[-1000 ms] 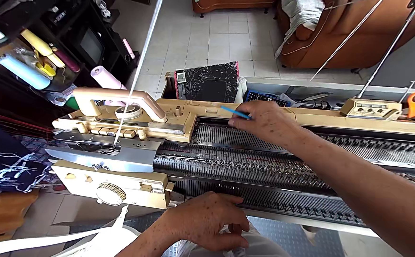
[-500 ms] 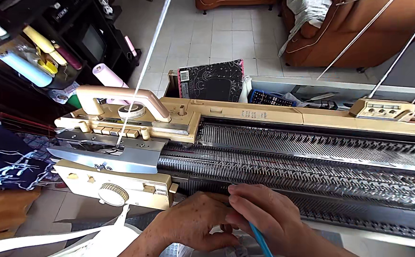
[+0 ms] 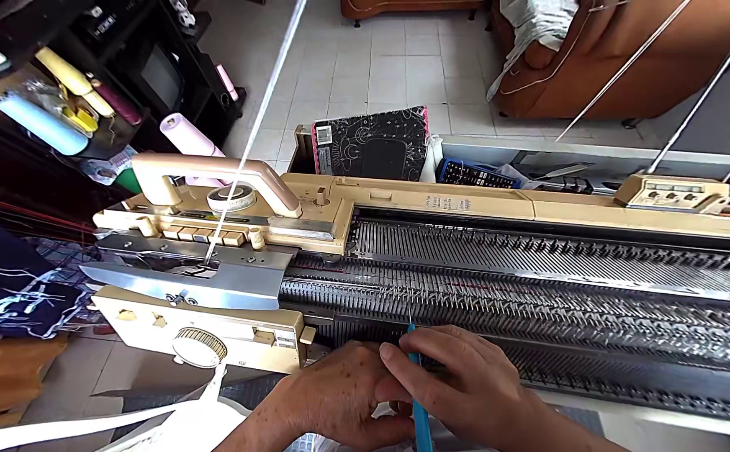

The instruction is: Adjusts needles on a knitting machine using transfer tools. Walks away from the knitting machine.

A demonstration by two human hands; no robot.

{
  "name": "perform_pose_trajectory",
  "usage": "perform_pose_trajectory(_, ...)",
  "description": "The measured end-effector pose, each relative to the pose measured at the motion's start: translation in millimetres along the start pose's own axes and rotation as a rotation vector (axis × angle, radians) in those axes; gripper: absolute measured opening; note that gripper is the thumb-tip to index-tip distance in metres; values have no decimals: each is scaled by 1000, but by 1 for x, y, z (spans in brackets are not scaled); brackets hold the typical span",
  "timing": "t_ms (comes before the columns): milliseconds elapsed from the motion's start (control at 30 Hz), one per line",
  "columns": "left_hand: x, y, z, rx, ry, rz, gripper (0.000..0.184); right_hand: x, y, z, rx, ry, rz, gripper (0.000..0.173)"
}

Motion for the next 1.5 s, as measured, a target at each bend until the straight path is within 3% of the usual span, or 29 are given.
perform_pose_trajectory(467, -1, 0, 1, 38, 5, 16, 28, 1, 5, -1, -17, 28, 0, 18)
perform_pose_trajectory(1500, 4, 2, 0, 28, -22, -17, 22, 8, 16, -9, 26, 54, 46, 16)
Point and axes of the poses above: each hand's wrist, its own x-axis towards the middle knuckle, its own z-axis out of the palm, y = z × x, the point moved 9 cm from there along x, towards the middle knuckle, and after that the axes turned 6 degrees about x, right-handed, at the moved point
